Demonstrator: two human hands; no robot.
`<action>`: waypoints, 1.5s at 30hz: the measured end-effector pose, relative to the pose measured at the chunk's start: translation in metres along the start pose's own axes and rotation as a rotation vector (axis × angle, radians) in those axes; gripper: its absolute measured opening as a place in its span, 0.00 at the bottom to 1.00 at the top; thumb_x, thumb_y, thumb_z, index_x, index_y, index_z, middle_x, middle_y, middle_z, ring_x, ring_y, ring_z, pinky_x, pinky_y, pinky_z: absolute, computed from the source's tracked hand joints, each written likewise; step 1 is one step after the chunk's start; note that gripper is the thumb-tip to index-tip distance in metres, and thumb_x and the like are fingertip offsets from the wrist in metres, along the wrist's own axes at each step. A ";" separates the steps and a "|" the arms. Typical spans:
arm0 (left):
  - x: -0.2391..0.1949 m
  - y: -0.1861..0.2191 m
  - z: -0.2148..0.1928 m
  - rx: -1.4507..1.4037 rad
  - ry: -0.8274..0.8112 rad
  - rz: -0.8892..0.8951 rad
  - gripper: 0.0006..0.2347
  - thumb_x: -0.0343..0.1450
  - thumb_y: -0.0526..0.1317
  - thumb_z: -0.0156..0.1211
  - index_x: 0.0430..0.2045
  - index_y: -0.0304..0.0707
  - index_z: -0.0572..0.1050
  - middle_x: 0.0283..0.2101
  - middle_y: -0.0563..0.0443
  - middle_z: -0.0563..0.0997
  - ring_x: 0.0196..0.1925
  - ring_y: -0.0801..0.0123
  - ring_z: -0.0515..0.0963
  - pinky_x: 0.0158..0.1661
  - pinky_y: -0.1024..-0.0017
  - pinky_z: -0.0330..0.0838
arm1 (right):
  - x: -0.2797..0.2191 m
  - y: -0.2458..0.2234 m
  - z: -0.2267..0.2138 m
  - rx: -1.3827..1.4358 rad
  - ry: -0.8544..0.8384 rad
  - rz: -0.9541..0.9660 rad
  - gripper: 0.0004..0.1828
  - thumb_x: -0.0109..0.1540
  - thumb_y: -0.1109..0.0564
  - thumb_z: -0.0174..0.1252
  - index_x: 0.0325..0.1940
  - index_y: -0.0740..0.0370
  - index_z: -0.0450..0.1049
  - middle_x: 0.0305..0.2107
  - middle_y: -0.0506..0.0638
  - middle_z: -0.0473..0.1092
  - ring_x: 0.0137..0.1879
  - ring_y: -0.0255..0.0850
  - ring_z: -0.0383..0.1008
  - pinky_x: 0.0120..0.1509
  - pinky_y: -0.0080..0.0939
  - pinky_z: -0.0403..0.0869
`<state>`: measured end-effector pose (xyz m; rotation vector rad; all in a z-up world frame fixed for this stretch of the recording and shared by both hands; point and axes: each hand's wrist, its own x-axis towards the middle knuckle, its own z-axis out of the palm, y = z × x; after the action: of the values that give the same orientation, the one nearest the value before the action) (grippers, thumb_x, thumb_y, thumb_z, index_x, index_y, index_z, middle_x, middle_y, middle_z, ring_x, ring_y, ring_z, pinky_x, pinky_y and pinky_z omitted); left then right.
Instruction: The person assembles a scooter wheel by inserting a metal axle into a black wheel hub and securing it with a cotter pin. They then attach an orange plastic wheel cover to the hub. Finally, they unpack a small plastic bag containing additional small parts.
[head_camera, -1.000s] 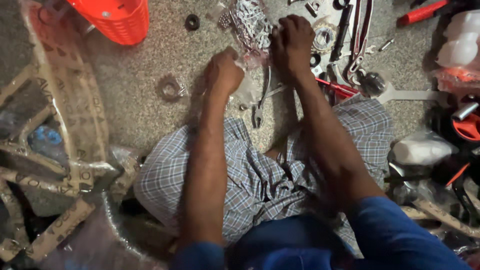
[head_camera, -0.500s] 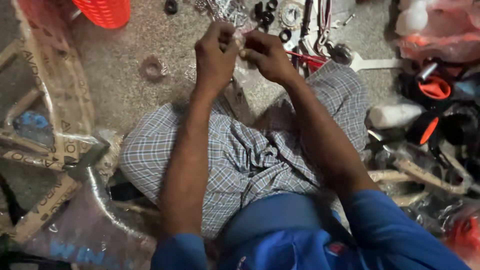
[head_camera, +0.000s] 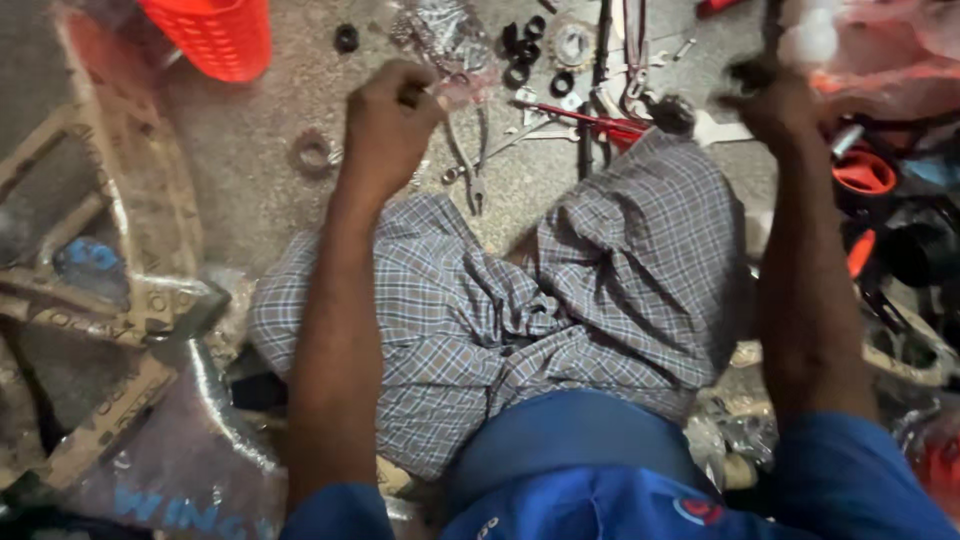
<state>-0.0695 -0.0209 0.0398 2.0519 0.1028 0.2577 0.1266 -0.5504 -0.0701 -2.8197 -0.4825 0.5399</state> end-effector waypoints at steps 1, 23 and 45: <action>-0.002 -0.007 0.001 0.004 0.019 -0.045 0.10 0.69 0.33 0.69 0.43 0.33 0.78 0.35 0.49 0.84 0.36 0.71 0.83 0.39 0.74 0.77 | 0.009 0.000 0.013 -0.001 -0.016 -0.008 0.34 0.55 0.44 0.75 0.62 0.60 0.78 0.48 0.62 0.77 0.47 0.54 0.79 0.54 0.51 0.75; 0.024 -0.071 0.076 -0.475 0.097 -0.494 0.18 0.70 0.50 0.62 0.47 0.35 0.78 0.39 0.45 0.85 0.33 0.67 0.82 0.30 0.70 0.78 | 0.012 -0.173 -0.029 0.596 0.118 -0.076 0.22 0.56 0.56 0.65 0.53 0.68 0.79 0.43 0.57 0.79 0.46 0.44 0.79 0.51 0.44 0.76; 0.043 -0.074 0.055 -1.392 0.194 -0.508 0.37 0.73 0.70 0.38 0.56 0.30 0.70 0.39 0.38 0.84 0.38 0.54 0.85 0.40 0.56 0.80 | 0.030 -0.353 0.077 0.954 0.255 -0.420 0.13 0.63 0.57 0.68 0.48 0.64 0.78 0.39 0.50 0.75 0.44 0.36 0.78 0.51 0.36 0.76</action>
<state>-0.0127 -0.0252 -0.0441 0.5786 0.4201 0.1291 0.0260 -0.2030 -0.0497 -1.7764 -0.5493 0.2173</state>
